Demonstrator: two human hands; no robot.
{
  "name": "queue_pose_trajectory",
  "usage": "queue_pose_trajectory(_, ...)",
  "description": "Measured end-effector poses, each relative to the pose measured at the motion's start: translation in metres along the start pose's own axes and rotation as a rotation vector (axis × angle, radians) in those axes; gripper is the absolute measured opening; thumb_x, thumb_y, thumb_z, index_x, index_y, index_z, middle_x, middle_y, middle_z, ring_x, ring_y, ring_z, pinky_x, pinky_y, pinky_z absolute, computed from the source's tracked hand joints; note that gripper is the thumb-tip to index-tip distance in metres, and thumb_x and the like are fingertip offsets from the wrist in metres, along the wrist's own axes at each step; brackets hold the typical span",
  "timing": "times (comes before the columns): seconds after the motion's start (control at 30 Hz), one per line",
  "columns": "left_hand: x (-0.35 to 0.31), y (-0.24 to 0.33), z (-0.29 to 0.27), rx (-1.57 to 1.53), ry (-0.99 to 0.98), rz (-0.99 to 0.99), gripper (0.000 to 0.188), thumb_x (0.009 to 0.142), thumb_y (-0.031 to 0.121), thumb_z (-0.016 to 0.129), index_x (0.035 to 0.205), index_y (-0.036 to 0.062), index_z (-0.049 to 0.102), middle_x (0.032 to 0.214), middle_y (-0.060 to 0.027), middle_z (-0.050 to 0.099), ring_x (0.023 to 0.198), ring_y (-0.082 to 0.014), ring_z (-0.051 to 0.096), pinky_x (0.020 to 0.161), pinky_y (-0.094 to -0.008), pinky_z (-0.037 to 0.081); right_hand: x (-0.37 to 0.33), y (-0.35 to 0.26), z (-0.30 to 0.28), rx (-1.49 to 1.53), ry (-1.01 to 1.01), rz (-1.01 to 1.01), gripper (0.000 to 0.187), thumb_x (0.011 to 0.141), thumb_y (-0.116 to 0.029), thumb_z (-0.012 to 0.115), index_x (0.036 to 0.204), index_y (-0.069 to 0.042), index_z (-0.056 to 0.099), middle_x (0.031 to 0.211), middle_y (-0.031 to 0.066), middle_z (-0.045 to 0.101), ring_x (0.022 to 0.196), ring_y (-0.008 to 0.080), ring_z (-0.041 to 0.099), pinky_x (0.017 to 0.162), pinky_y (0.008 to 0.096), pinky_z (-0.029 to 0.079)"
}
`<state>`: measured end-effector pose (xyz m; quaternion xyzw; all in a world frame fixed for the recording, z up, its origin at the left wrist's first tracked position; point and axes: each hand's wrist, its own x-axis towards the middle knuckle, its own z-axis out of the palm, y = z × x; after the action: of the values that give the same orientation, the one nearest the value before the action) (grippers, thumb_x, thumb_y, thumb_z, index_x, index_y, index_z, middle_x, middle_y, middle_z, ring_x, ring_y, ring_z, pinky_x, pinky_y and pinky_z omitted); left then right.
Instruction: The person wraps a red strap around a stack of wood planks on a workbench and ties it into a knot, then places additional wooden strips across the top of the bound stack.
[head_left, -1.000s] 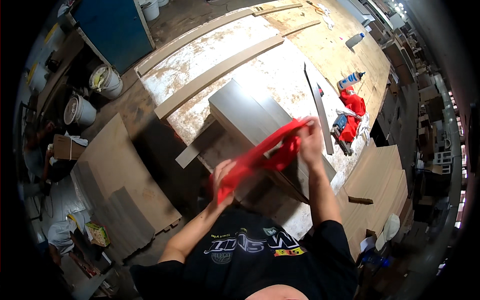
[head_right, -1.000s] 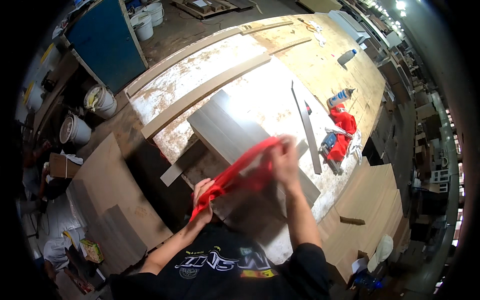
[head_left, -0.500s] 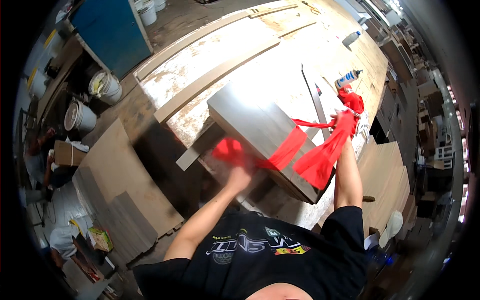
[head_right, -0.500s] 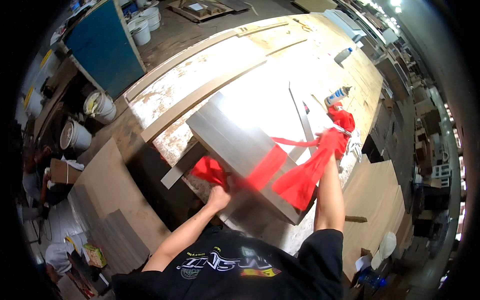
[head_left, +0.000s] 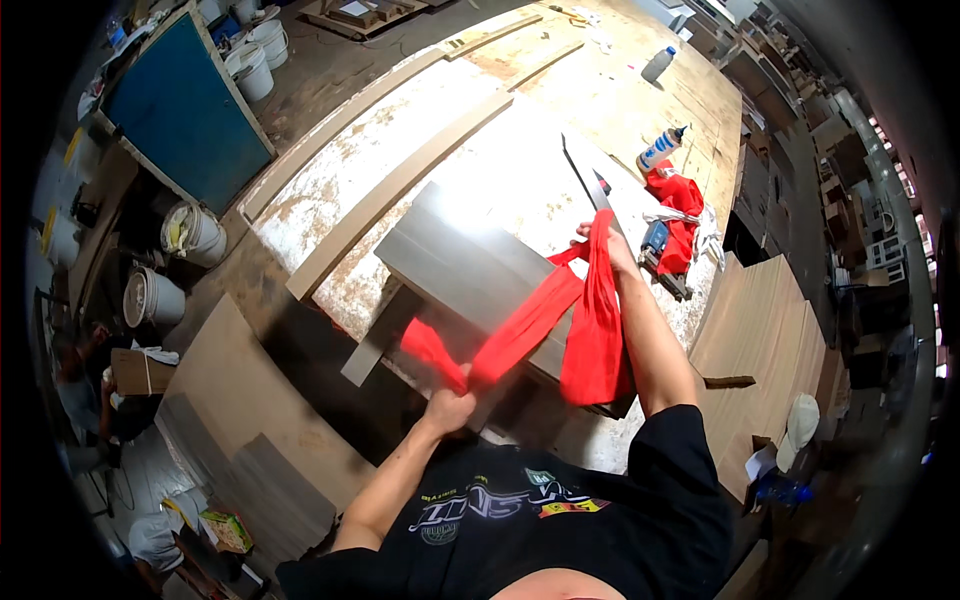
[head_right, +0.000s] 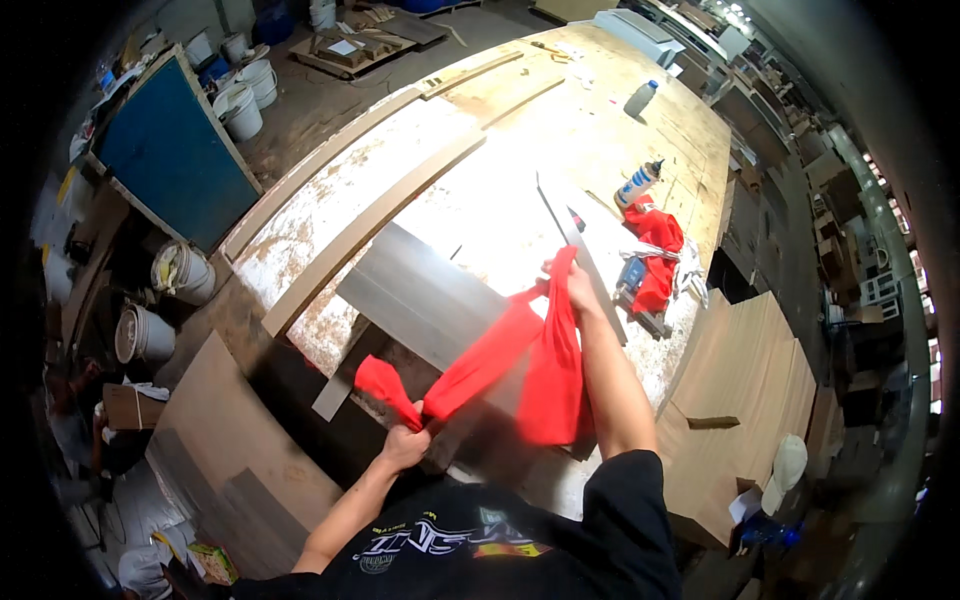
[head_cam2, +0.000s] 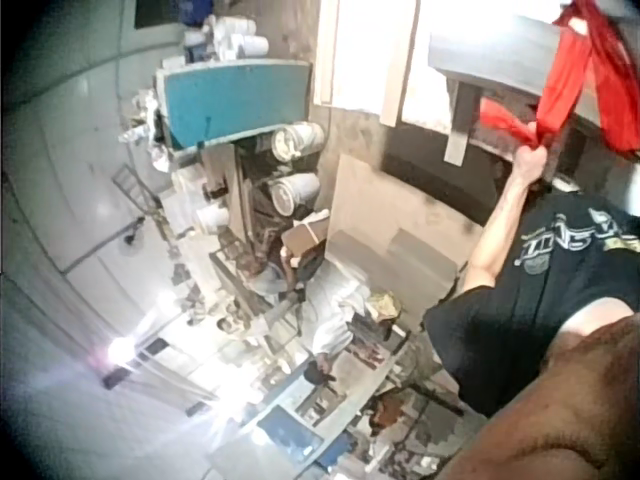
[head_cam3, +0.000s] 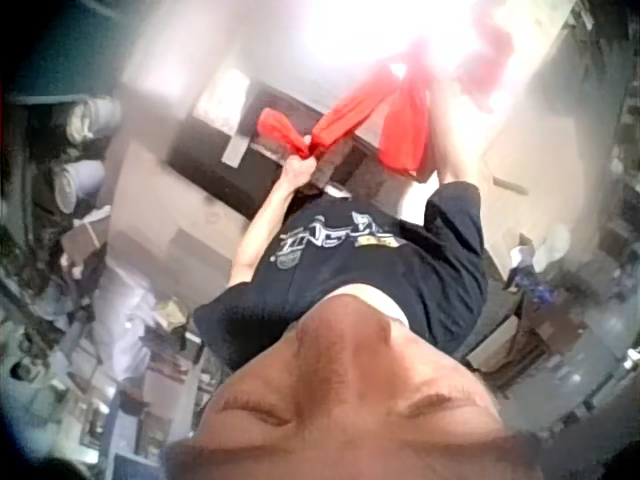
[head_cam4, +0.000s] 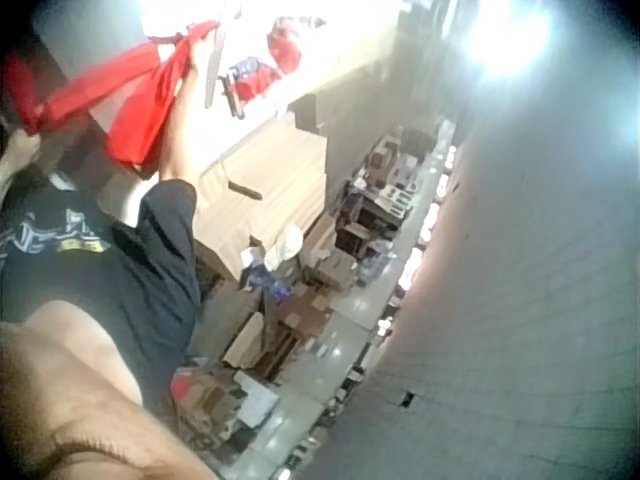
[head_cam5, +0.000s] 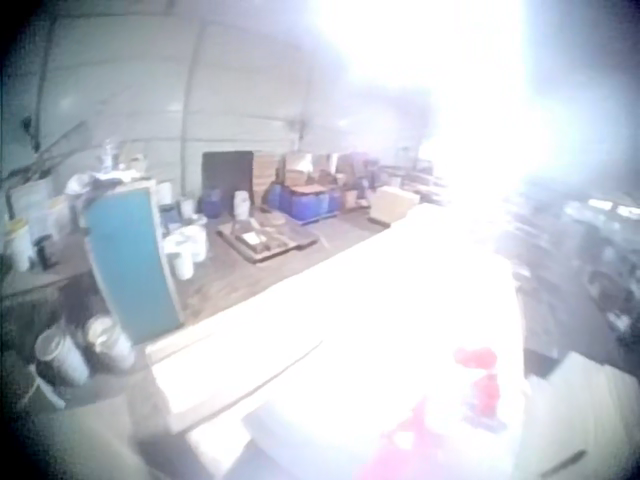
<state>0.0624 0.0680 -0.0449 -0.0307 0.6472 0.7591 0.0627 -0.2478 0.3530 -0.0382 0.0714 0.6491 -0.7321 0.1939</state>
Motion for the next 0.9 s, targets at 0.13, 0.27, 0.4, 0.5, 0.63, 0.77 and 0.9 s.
queue_pose_trajectory(0.13, -0.003, 0.022, -0.011, -0.282, -0.095, -0.077, 0.017, 0.102, 0.011, 0.052, 0.11, 0.0025, 0.064, 0.094, -0.0029, 0.066, 0.083, -0.0104, 0.059, 0.072, -0.026, 0.047, -0.008, -0.005, 0.019, -0.281, -0.048, 0.118, 0.026, 0.096, -0.023, 0.065, 0.11, -0.002, 0.068, 0.101, 0.0086, 0.068, 0.081, 0.0168, 0.066, 0.07, 0.0326, 0.053)
queue_pose_trajectory(0.27, -0.015, 0.041, -0.011, 0.021, -0.167, 0.03, 0.02, 0.107, 0.015, 0.045, 0.11, 0.0027, 0.06, 0.074, 0.0038, 0.052, 0.071, -0.0074, 0.052, 0.066, -0.0221, 0.044, -0.023, -0.05, 0.041, -0.327, -0.175, 0.083, 0.043, 0.098, -0.04, 0.064, 0.108, 0.001, 0.066, 0.106, 0.0113, 0.068, 0.096, 0.023, 0.067, 0.088, 0.0362, 0.053)
queue_pose_trajectory(0.4, -0.028, 0.071, -0.005, -0.133, 0.027, 0.013, 0.048, 0.109, 0.041, 0.038, 0.126, -0.0008, 0.055, 0.066, 0.0046, 0.04, 0.063, -0.0056, 0.037, 0.061, -0.0208, 0.032, -0.035, -0.084, 0.068, 0.012, -0.027, -0.245, 0.043, 0.098, -0.046, 0.062, 0.106, -0.004, 0.066, 0.101, 0.0082, 0.068, 0.096, 0.026, 0.068, 0.082, 0.0368, 0.052)
queue_pose_trajectory(0.5, -0.045, 0.096, -0.01, -0.232, 0.011, 0.072, 0.057, 0.108, 0.049, 0.033, 0.13, 0.0013, 0.054, 0.065, 0.0056, 0.038, 0.059, -0.0046, 0.032, 0.057, -0.0213, 0.027, -0.027, -0.093, 0.065, 0.064, 0.105, -0.242, 0.05, 0.098, -0.055, 0.056, 0.103, -0.006, 0.066, 0.096, 0.0089, 0.069, 0.093, 0.0266, 0.069, 0.079, 0.036, 0.053)
queue_pose_trajectory(0.63, -0.06, 0.137, -0.015, -0.264, -0.102, 0.103, 0.063, 0.106, 0.057, 0.031, 0.121, 0.003, 0.059, 0.065, 0.0052, 0.038, 0.056, -0.0048, 0.03, 0.054, -0.0225, 0.024, -0.01, -0.056, 0.049, 0.0, 0.1, -0.077, 0.059, 0.1, -0.062, 0.046, 0.103, -0.006, 0.066, 0.099, 0.0101, 0.07, 0.093, 0.0284, 0.069, 0.078, 0.039, 0.052)
queue_pose_trajectory(0.77, -0.079, 0.161, -0.021, -0.299, -0.118, 0.084, 0.061, 0.105, 0.057, 0.033, 0.101, 0.0029, 0.06, 0.056, 0.004, 0.034, 0.05, -0.0069, 0.028, 0.055, -0.0259, 0.029, 0.0, -0.064, 0.043, 0.235, 0.146, -0.068, 0.061, 0.1, -0.061, 0.046, 0.106, -0.002, 0.063, 0.108, 0.0143, 0.066, 0.098, 0.0323, 0.065, 0.078, 0.0433, 0.052)
queue_pose_trajectory(0.9, -0.082, 0.166, -0.019, -0.292, -0.106, 0.137, 0.059, 0.105, 0.057, 0.033, 0.096, 0.004, 0.058, 0.054, 0.0031, 0.031, 0.049, -0.0079, 0.025, 0.054, -0.0273, 0.029, -0.014, -0.122, 0.067, 0.54, 0.098, -0.174, 0.053, 0.102, -0.061, 0.04, 0.094, -0.012, 0.061, 0.087, 0.006, 0.062, 0.076, 0.0225, 0.058, 0.072, 0.0379, 0.047)
